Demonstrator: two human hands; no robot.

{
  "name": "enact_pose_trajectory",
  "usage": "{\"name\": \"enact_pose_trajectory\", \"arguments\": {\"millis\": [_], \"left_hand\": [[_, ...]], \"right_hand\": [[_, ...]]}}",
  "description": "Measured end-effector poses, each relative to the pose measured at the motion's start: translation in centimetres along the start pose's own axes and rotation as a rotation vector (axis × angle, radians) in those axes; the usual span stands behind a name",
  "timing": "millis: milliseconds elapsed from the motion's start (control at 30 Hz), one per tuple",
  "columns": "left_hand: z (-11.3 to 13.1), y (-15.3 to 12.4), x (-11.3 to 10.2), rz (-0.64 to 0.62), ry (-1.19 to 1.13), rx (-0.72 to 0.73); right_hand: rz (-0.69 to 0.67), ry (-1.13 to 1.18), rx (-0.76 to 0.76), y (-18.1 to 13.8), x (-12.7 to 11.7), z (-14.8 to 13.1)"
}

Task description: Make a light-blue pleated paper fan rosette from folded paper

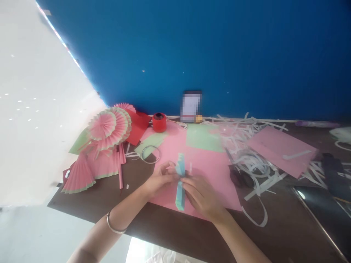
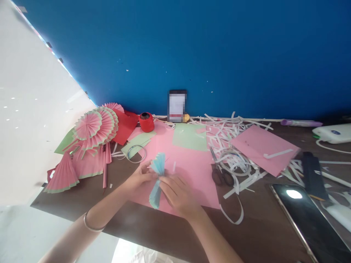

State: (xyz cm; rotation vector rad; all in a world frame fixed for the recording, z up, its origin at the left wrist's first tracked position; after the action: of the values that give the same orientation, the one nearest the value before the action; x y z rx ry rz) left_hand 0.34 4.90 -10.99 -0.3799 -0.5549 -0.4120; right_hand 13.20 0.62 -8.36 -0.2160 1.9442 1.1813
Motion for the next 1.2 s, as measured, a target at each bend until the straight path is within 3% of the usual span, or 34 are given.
{"name": "enact_pose_trajectory", "arguments": {"millis": [500, 767, 1000, 1200], "left_hand": [[0.4, 0.1, -0.3, -0.014, 0.174, 0.074], [0.2, 0.4, -0.5, -0.032, 0.208, 0.128], [-0.4, 0.2, 0.3, -0.047, 0.177, 0.097], [-0.8, 0.4, -0.5, 0.100, 0.106, 0.101]], "right_hand": [[-0.005, 0.089, 0.052, -0.4, 0.3, 0.4], [-0.040, 0.020, 0.061, -0.1, 0.2, 0.5], [-0.065, 0.096, 0.193, 0.5, 0.0, 1.1], [-0.100, 0.149, 0.209, 0.5, 0.3, 0.9]]}}
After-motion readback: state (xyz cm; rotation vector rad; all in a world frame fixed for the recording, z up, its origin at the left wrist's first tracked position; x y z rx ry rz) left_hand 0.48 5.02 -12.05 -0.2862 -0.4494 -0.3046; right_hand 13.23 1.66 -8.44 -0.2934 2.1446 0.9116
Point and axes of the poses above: each hand's wrist, its own y-axis towards the middle knuckle, its own x-axis out of the palm, z = x × y, the point moved 5 cm from there along y, towards the middle knuckle, and after that the axes turned 1 degree about -y, right-handed, at the moved point
